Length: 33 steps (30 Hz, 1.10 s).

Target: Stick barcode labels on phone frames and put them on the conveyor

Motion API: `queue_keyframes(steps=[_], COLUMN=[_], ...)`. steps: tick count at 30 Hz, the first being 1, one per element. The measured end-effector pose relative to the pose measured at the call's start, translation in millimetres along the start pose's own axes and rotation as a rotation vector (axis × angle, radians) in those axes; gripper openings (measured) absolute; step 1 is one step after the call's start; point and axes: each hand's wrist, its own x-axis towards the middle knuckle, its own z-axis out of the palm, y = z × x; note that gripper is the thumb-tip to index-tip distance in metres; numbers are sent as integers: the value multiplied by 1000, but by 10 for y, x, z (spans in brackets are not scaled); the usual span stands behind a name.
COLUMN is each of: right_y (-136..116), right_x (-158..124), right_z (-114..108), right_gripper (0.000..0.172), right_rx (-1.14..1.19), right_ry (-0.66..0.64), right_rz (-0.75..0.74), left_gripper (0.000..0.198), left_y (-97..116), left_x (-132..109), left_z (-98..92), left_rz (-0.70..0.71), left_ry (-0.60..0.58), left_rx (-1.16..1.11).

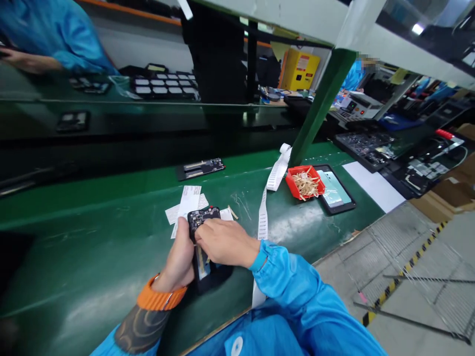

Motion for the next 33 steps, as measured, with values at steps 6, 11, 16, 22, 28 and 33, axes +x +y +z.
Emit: queue_keyframes(steps=[6,11,16,22,28,33], right_y=[583,1803,2121,1140,881,1137], right_x=[-288,-731,-945,-418,-257,-336], right_z=[-776,-1313,-1205,-448,-207,-360], right_gripper=[16,21,27,46,37,42], right_rx=[170,-454,-563,487,1086,1128], right_ry=[296,499,680,478,137,159], right_rz=[179,926,1043,587,576,704], left_gripper=[80,80,74,70,68,39], left_y=[227,270,194,93,584,998], left_x=[10,4,-16,60,247,635], left_z=[10,-27,-54,189,200,-30], left_rz=[28,108,129,379,249,-92], left_ry=[42,-29,-157,-226,-601,-745], left_rx=[-193,-293,-398,-431,11,886])
